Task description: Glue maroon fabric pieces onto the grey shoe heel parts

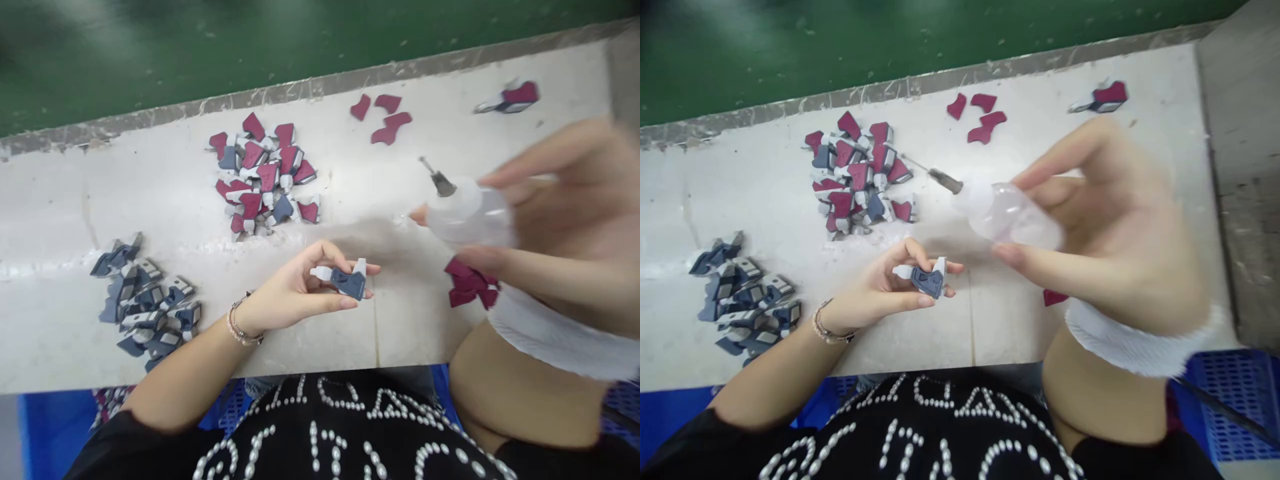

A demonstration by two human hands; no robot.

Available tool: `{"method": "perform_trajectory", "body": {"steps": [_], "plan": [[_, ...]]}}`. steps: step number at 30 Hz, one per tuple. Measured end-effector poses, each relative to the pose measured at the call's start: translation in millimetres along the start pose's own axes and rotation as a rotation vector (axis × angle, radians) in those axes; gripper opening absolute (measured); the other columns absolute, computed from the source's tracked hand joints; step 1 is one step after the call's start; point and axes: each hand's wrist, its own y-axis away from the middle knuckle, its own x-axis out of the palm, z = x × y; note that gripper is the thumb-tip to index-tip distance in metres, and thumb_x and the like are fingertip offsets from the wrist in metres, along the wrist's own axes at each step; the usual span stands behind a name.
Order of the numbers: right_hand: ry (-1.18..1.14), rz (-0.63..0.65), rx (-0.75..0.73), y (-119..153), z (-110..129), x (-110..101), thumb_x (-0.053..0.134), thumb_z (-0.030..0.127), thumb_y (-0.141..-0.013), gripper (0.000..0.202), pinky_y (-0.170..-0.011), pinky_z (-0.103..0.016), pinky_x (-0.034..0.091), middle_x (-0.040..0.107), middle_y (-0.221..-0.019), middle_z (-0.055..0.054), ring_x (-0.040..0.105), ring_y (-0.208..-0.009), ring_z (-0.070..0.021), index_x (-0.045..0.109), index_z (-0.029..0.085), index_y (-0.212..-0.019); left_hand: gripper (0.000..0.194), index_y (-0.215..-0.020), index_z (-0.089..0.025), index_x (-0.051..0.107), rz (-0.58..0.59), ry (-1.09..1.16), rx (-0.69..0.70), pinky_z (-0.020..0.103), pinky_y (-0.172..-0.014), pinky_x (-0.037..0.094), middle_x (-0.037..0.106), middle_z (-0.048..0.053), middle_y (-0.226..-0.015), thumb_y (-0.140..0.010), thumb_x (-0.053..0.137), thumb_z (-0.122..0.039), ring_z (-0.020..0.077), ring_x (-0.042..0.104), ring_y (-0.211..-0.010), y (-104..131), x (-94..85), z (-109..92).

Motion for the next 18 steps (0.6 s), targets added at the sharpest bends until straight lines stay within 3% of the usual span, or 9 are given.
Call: {"method": "perform_trajectory", "body": {"steps": [2,5,8,10,14,16,18], "plan": [[-0.005,0.045,-0.094,-6.0,-0.4,10.2,0.085,0.027,-0.079,0.038,-0.076,-0.032,0.058,0.070,-0.102,0.001,0.068,-0.090,-0.0175,0.061,0.030,-0.109,0.030,-0.102,-0.021,0.053,-0.044,-0.062,-0.006,0.029,-0.094,0.062,0.071,0.012,-0.136,-0.087,0.078,-0.014,0.0189,0.075,-0.115,0.6,2.8,0.3],[0.041,0.110,-0.060,-20.7,-12.0,31.3,0.075,0.025,-0.085,0.028,-0.101,-0.040,0.056,0.069,-0.122,-0.004,0.067,-0.112,-0.0218,0.066,0.025,-0.111,0.032,-0.096,-0.020,0.053,-0.108,-0.161,0.006,0.030,-0.092,0.062,0.076,0.011,-0.123,-0.084,0.082,-0.017,0.0215,0.072,-0.119,0.7,7.5,-1.3],[0.060,0.142,-0.030,-32.4,-24.7,45.9,0.074,0.032,-0.082,0.028,-0.106,-0.043,0.055,0.070,-0.123,-0.004,0.067,-0.117,-0.0236,0.063,0.024,-0.107,0.035,-0.090,-0.019,0.057,-0.181,-0.209,0.030,0.029,-0.086,0.064,0.076,0.011,-0.116,-0.076,0.089,-0.019,0.0219,0.072,-0.116,-0.8,10.9,-4.6],[0.093,0.151,-0.025,-33.6,-29.1,44.7,0.075,0.036,-0.080,0.035,-0.106,-0.042,0.056,0.069,-0.125,-0.004,0.067,-0.119,-0.0235,0.063,0.024,-0.110,0.037,-0.086,-0.018,0.061,-0.250,-0.235,0.044,0.026,-0.077,0.065,0.073,0.009,-0.114,-0.069,0.093,-0.023,0.0200,0.072,-0.107,-2.5,11.8,-6.9],[0.279,0.055,0.055,-22.5,-35.1,4.8,0.078,0.044,-0.077,0.058,-0.100,-0.042,0.057,0.066,-0.132,-0.007,0.067,-0.115,-0.0244,0.063,0.025,-0.129,0.038,-0.086,-0.017,0.065,-0.335,-0.257,0.062,0.020,-0.069,0.062,0.064,0.004,-0.103,-0.065,0.095,-0.028,0.0141,0.066,-0.095,-5.3,11.7,-8.7],[0.426,-0.103,0.144,-16.3,-41.1,-28.1,0.073,0.049,-0.083,0.051,-0.085,-0.043,0.057,0.069,-0.118,-0.011,0.067,-0.098,-0.0245,0.065,0.021,-0.125,0.037,-0.088,-0.018,0.065,-0.322,-0.245,0.049,0.020,-0.072,0.062,0.062,0.003,-0.102,-0.068,0.094,-0.029,0.0122,0.064,-0.092,-5.7,11.6,-7.9],[0.567,-0.242,0.241,-13.0,-48.6,-58.5,0.075,0.047,-0.082,0.042,-0.068,-0.038,0.051,0.069,-0.100,-0.014,0.063,-0.081,-0.0223,0.068,0.017,-0.110,0.036,-0.090,-0.018,0.064,-0.298,-0.237,0.036,0.022,-0.074,0.062,0.062,0.003,-0.104,-0.071,0.092,-0.029,0.0111,0.063,-0.090,-5.5,11.8,-6.3]]}}
